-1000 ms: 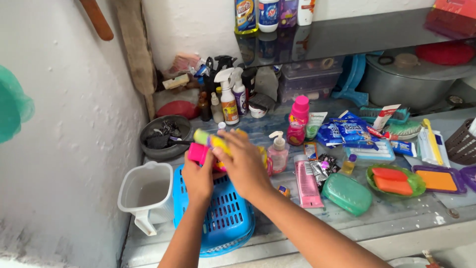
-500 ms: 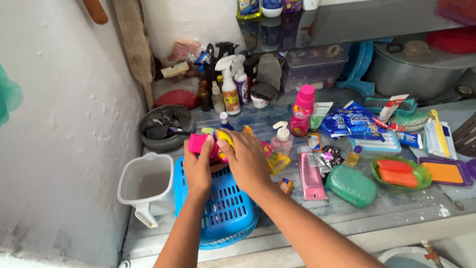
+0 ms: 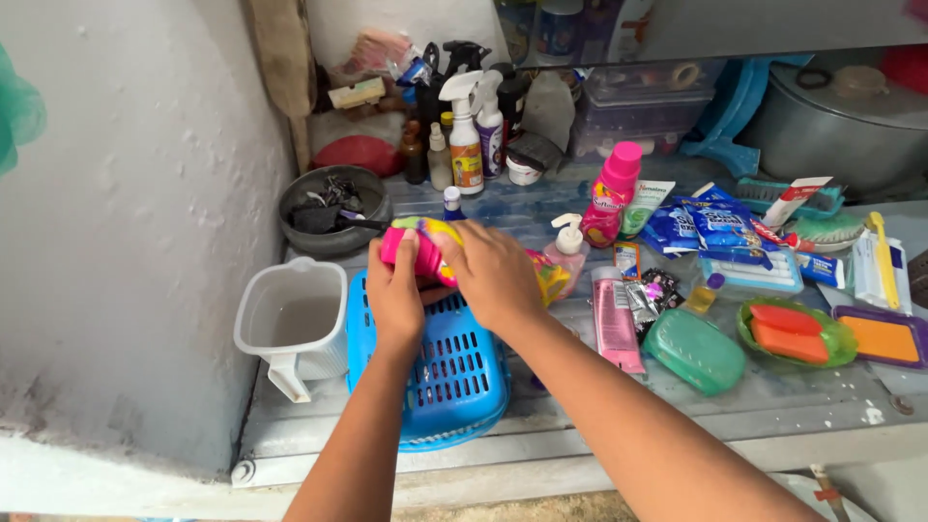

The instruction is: The person holds a pink plastic bottle over a cluttered sink counter and repeatedly wipes its surface with a yellow cloth, turning the bottle to wipe different sides, then sets it down near a blue basket.

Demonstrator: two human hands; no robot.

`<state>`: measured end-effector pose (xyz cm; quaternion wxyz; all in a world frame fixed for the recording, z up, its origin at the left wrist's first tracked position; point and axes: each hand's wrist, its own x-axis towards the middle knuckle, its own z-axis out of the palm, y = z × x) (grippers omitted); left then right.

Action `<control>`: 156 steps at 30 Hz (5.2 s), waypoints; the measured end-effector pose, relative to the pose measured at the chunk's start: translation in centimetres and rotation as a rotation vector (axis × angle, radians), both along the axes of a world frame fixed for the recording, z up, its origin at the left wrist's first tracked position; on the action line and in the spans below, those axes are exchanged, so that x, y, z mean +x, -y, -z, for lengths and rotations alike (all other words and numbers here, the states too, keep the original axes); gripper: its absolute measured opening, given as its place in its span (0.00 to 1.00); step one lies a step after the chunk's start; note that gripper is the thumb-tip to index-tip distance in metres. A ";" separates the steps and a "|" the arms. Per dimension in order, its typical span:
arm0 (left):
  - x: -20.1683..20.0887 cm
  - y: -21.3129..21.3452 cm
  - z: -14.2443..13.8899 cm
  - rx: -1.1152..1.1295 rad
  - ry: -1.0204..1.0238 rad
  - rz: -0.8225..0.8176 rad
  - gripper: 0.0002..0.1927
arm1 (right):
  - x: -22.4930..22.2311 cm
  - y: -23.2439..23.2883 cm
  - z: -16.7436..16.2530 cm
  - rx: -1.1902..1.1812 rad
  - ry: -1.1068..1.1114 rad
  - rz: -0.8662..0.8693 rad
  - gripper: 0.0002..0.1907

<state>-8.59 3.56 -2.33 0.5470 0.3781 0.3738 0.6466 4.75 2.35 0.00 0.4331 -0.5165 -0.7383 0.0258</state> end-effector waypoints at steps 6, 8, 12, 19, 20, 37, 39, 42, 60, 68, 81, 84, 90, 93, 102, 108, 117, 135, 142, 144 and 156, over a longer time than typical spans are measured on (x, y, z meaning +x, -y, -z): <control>0.2 0.0 -0.1 -0.029 -0.033 -0.023 0.17 | 3.5 0.5 0.6 -0.128 0.067 0.233 0.19; 0.3 0.1 -0.2 -0.023 -0.048 -0.040 0.17 | 3.3 0.3 0.4 -0.084 0.062 0.212 0.19; 0.3 0.4 -0.2 -0.038 -0.050 -0.052 0.16 | 1.1 0.4 -0.1 -0.039 0.068 0.138 0.19; 0.0 0.2 0.7 -0.015 -0.128 -0.043 0.15 | 3.0 1.8 0.4 -0.152 -0.064 0.288 0.20; -0.1 0.1 0.7 -0.011 -0.142 -0.039 0.14 | 3.5 2.0 0.7 -0.157 -0.104 0.290 0.20; -0.5 -0.6 0.8 -0.077 -0.164 -0.104 0.13 | 23.1 6.6 5.9 -0.597 -1.086 0.169 0.32; 0.4 -0.4 0.1 -0.063 -0.185 -0.135 0.14 | 25.6 7.5 3.9 -0.639 -1.289 0.108 0.31; 3.8 0.0 -1.3 -0.018 -0.176 -0.175 0.14 | 27.2 7.6 0.9 -0.523 -1.323 0.034 0.31; 25.8 3.9 -14.3 -0.018 -0.028 -0.052 0.23 | 31.5 10.3 -6.8 -0.062 -0.848 0.153 0.32; 27.2 4.6 -11.9 -0.089 -0.087 0.113 0.27 | 33.2 8.9 -7.2 -0.477 -1.699 0.001 0.33; 25.4 8.7 -6.8 0.131 -0.163 0.346 0.38 | 27.4 7.2 4.0 -0.277 -1.905 0.208 0.34; 20.9 8.8 -7.0 0.155 -0.341 0.314 0.35 | 26.6 6.9 5.6 -0.223 -1.910 0.330 0.32; 10.1 5.6 -7.4 0.138 -0.427 0.102 0.25 | 21.8 6.1 5.0 -0.189 -1.847 0.484 0.31; 5.2 4.3 -6.8 0.172 -0.542 0.052 0.23 | 17.9 5.7 2.4 -0.267 -1.837 0.471 0.30; 1.0 2.2 -7.2 0.356 -0.744 0.197 0.28 | 6.1 3.7 -9.7 0.043 -0.722 0.077 0.23; 1.6 3.0 -8.2 0.223 -0.769 0.076 0.32 | 2.2 2.9 -14.4 0.497 0.618 0.014 0.14; 2.0 4.6 -9.0 0.198 -1.009 0.005 0.32 | 2.1 2.8 -14.1 0.338 0.609 0.124 0.15; 2.7 6.8 -8.7 0.403 -1.231 -0.010 0.31 | 7.3 3.7 -10.2 -0.247 0.319 0.442 0.18; 3.4 6.9 -10.2 0.200 -1.275 0.005 0.29 | 15.7 1.3 -11.4 -0.631 -0.518 -0.093 0.25; 3.6 7.0 -10.4 0.252 -0.895 0.107 0.26 | 17.7 3.2 -10.4 -0.618 -0.768 -0.252 0.26; 8.7 7.1 -15.2 0.383 -0.390 0.790 0.25 | 17.2 5.2 -11.3 -0.623 -1.045 -0.429 0.33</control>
